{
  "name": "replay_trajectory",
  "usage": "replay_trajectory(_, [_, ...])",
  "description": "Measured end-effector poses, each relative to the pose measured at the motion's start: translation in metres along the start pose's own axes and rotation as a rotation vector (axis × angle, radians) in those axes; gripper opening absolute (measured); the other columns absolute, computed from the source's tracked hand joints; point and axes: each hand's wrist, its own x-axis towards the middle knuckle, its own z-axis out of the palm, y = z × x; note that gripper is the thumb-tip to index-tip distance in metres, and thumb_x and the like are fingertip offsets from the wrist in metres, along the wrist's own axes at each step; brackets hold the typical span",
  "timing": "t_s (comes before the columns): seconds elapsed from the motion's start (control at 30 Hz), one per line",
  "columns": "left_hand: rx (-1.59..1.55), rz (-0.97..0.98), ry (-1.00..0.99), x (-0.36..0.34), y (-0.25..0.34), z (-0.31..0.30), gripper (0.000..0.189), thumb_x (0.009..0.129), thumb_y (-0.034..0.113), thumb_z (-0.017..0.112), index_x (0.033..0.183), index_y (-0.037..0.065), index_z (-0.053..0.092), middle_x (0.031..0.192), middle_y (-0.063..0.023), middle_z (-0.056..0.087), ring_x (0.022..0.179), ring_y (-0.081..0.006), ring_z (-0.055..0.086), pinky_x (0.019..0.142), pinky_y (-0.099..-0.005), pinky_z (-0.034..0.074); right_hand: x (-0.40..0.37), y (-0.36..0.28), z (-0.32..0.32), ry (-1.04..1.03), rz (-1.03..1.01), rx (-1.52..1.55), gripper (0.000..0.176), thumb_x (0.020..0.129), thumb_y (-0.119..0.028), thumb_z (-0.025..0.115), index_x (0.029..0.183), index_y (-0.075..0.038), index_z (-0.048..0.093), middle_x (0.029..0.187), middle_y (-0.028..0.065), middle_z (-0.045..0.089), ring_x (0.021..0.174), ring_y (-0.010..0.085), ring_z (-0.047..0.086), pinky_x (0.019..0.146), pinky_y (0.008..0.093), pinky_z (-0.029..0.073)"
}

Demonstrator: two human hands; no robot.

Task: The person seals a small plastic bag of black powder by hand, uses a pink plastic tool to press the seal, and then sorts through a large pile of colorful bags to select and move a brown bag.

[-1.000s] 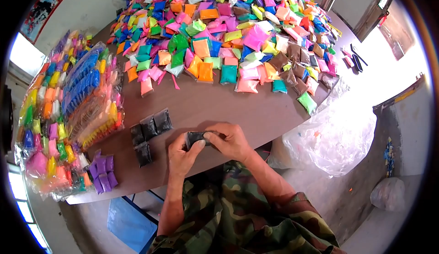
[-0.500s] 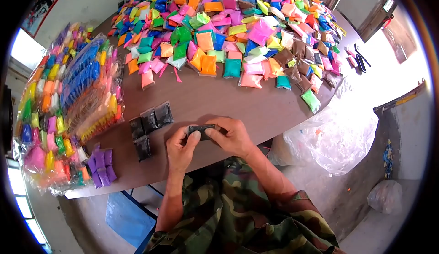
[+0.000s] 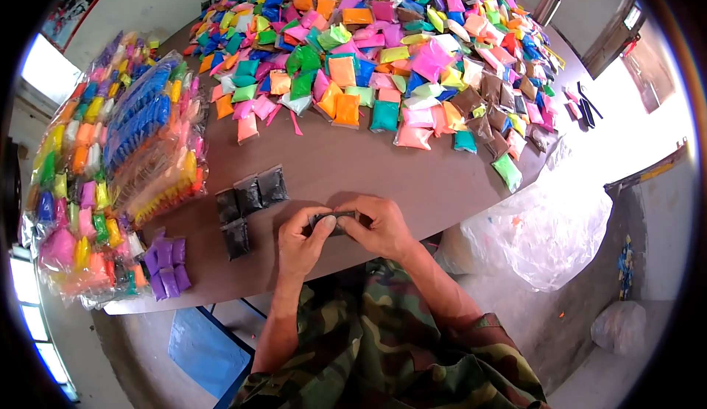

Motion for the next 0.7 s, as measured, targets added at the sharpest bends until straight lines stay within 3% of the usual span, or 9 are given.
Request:
replay_trajectory(0.23, [0.082, 0.031, 0.053, -0.002, -0.001, -0.001, 0.024, 0.101, 0.02, 0.081, 0.113, 0.0, 0.077, 0.087, -0.0005, 0.075, 0.081, -0.0053, 0.064, 0.073, -0.024, 0.052, 0.001, -0.005, -0.002, -0.026, -0.027, -0.098, 0.024, 0.092, -0.011, 0.078, 0.115, -0.003, 0.079, 0.075, 0.0041, 0.065, 0.065, 0.0089, 0.058, 0.06, 0.0289, 0.048])
replay_trajectory(0.3, [0.009, 0.048, 0.09, -0.001, 0.002, 0.003, 0.022, 0.098, 0.02, 0.081, 0.11, 0.001, 0.078, 0.083, -0.0034, 0.074, 0.074, -0.0082, 0.064, 0.068, -0.0277, 0.053, -0.002, -0.002, -0.002, -0.016, 0.094, 0.012, 0.026, 0.093, -0.011, 0.079, 0.117, -0.002, 0.077, 0.075, 0.0016, 0.064, 0.066, 0.0073, 0.057, 0.061, 0.0283, 0.048])
replay_trajectory(0.43, [0.026, 0.046, 0.066, 0.0, 0.004, 0.004, 0.024, 0.098, 0.021, 0.081, 0.111, 0.001, 0.077, 0.082, -0.0041, 0.073, 0.073, -0.0088, 0.064, 0.067, -0.0292, 0.053, -0.002, 0.005, 0.0, 0.086, 0.118, 0.165, 0.028, 0.093, -0.012, 0.08, 0.118, -0.002, 0.077, 0.076, 0.0006, 0.063, 0.069, 0.006, 0.056, 0.062, 0.0277, 0.048])
replay_trajectory(0.53, [0.055, 0.016, 0.028, 0.0, 0.0, 0.0, 0.021, 0.099, 0.018, 0.081, 0.11, 0.0, 0.077, 0.085, -0.0006, 0.074, 0.08, -0.0056, 0.062, 0.072, -0.0267, 0.053, -0.001, -0.003, -0.002, 0.027, 0.097, 0.068, 0.03, 0.093, -0.012, 0.081, 0.12, -0.002, 0.076, 0.078, 0.0025, 0.066, 0.07, 0.0069, 0.058, 0.063, 0.0274, 0.049])
replay_trajectory(0.6, [0.087, 0.037, 0.05, 0.0, -0.004, -0.001, 0.02, 0.099, 0.017, 0.08, 0.108, -0.001, 0.076, 0.085, -0.0004, 0.073, 0.079, -0.0053, 0.062, 0.072, -0.0269, 0.053, 0.002, -0.006, -0.001, 0.007, -0.029, -0.089, 0.029, 0.093, -0.011, 0.081, 0.12, -0.002, 0.076, 0.079, 0.0033, 0.067, 0.072, 0.0075, 0.06, 0.064, 0.0272, 0.05])
replay_trajectory(0.7, [0.092, 0.039, 0.055, 0.0, -0.002, 0.0, 0.019, 0.1, 0.017, 0.08, 0.106, -0.001, 0.076, 0.084, 0.0002, 0.073, 0.079, -0.0049, 0.061, 0.071, -0.0262, 0.053, 0.001, -0.007, -0.001, 0.007, -0.008, -0.093, 0.03, 0.093, -0.011, 0.082, 0.121, -0.002, 0.076, 0.079, 0.0035, 0.067, 0.071, 0.0083, 0.06, 0.064, 0.0274, 0.05])
